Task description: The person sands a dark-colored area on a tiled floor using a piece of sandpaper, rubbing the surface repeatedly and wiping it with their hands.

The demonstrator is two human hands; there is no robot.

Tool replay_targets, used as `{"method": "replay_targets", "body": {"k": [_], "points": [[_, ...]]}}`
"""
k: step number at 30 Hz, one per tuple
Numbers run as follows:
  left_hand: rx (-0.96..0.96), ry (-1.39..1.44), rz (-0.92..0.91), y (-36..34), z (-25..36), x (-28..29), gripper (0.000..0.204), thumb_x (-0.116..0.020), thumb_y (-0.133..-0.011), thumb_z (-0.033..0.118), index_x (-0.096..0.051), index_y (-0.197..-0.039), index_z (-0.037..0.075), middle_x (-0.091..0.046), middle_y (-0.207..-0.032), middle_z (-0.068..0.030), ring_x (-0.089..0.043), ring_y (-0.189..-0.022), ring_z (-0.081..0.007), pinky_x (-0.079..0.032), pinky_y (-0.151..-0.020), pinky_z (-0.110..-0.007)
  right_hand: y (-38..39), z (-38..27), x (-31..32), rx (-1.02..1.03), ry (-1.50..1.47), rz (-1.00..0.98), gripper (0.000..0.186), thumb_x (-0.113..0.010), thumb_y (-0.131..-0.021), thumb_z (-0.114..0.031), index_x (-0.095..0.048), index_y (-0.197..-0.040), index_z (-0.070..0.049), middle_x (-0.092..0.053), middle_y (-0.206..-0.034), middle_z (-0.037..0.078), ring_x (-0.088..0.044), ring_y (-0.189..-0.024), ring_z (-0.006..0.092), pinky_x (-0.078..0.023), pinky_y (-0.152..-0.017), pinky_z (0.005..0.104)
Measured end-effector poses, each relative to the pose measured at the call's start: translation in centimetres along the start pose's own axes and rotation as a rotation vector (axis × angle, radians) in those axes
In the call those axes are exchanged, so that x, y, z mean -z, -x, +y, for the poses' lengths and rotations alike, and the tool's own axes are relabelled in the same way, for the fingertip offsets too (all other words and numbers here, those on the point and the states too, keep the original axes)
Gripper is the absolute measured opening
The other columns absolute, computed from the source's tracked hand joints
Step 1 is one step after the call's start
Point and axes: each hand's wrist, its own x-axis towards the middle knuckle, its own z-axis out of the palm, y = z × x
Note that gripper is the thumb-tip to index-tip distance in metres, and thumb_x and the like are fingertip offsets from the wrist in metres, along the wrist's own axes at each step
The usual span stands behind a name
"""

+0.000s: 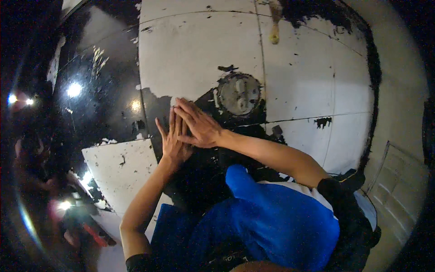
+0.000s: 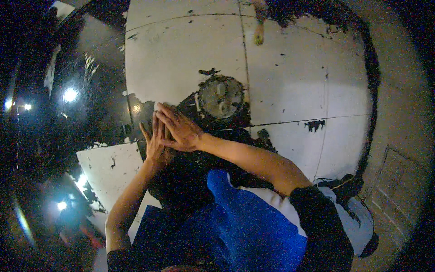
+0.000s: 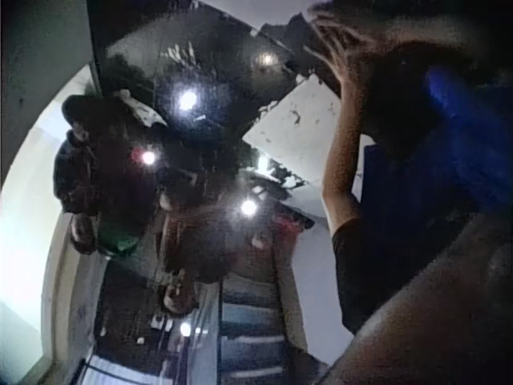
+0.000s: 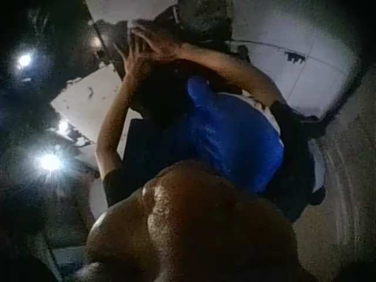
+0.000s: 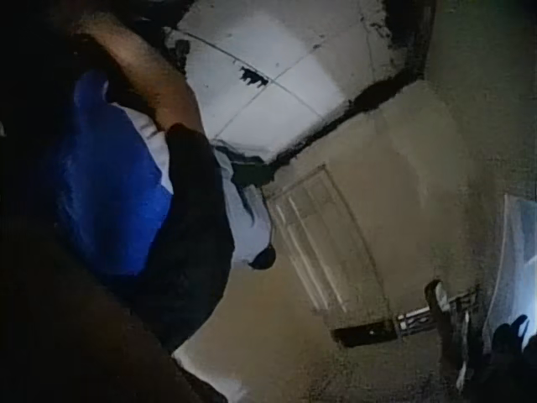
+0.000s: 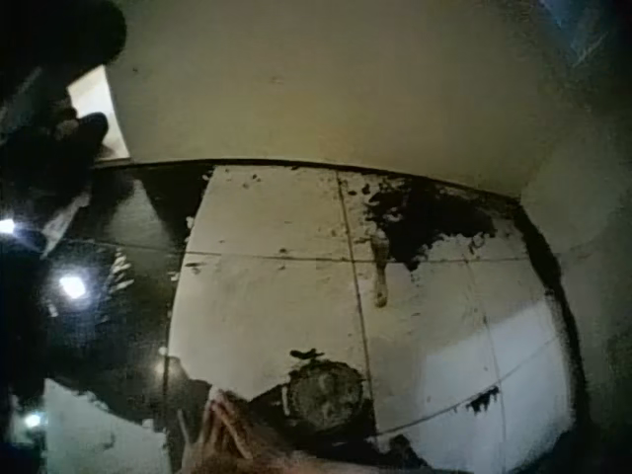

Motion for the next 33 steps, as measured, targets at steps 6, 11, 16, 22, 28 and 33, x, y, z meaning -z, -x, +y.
{"method": "replay_targets", "body": {"k": [6, 11, 16, 22, 28, 33], "points": [[-0.119, -0.042, 0.025, -4.2, -3.5, 0.7, 0.103, -0.067, -0.075, 0.046, -0.020, -0.160, 0.011, -0.011, -0.167, -0.0103, 0.003, -0.154, -0.0377, 0.000, -0.111, -0.078, -2.0, 1.1, 0.7, -0.019, 0.139, 0.031, 0.092, -0.049, -0.094, -0.062, -0.023, -0.153, 0.003, -0.018, -0.161, 0.026, -0.017, -0.150, 0.0435, -0.014, -0.124, 0.0528], [-0.062, -0.074, 0.044, -7.7, -3.7, 1.1, 0.103, -0.067, -0.076, 0.048, -0.018, -0.160, 0.012, -0.010, -0.167, -0.0107, 0.003, -0.154, -0.0381, -0.001, -0.111, -0.078, -4.6, 3.4, 2.0, 0.000, 0.364, 0.033, 0.090, -0.045, -0.096, -0.062, -0.022, -0.153, 0.003, -0.019, -0.162, 0.022, -0.017, -0.151, 0.0388, -0.015, -0.124, 0.0488], [-0.039, -0.026, 0.085, -7.1, -3.3, 0.2, 0.102, -0.066, -0.078, 0.046, -0.017, -0.160, 0.012, -0.008, -0.167, -0.0145, 0.003, -0.154, -0.0407, -0.002, -0.112, -0.077, -4.3, 3.0, 2.2, 0.015, 0.354, 0.005, 0.088, -0.042, -0.097, -0.064, -0.025, -0.152, 0.003, -0.021, -0.162, 0.020, -0.020, -0.150, 0.0374, -0.016, -0.124, 0.0473], [0.032, -0.047, -0.034, -5.8, -1.6, 1.0, 0.097, -0.061, -0.079, 0.041, -0.018, -0.159, 0.007, -0.010, -0.166, -0.0168, 0.002, -0.153, -0.0434, 0.000, -0.113, -0.076, -3.2, 2.1, 2.4, 0.024, 0.294, -0.027, 0.086, -0.047, -0.097, -0.059, -0.024, -0.153, 0.001, -0.023, -0.161, 0.021, -0.020, -0.150, 0.0382, -0.015, -0.124, 0.0494], [0.055, 0.027, -0.015, 0.8, 0.3, 0.1, 0.099, -0.062, -0.080, 0.042, -0.016, -0.160, 0.007, -0.004, -0.167, -0.0193, 0.006, -0.153, -0.0452, 0.005, -0.110, -0.078, 0.8, -1.1, -0.2, -0.030, 0.199, -0.174, 0.092, -0.045, -0.095, -0.064, -0.019, -0.157, -0.001, -0.014, -0.165, 0.020, -0.014, -0.153, 0.0367, -0.010, -0.124, 0.0493], [0.142, 0.113, 0.009, 3.1, 0.9, 0.0, 0.097, -0.063, -0.081, 0.043, -0.019, -0.160, 0.008, -0.002, -0.167, -0.0180, 0.007, -0.152, -0.0471, 0.006, -0.108, -0.079, 0.8, -1.8, -0.6, -0.067, 0.260, -0.273, 0.095, -0.039, -0.095, -0.069, -0.016, -0.158, -0.001, -0.012, -0.166, 0.018, -0.009, -0.154, 0.0340, -0.006, -0.125, 0.0479]]}}
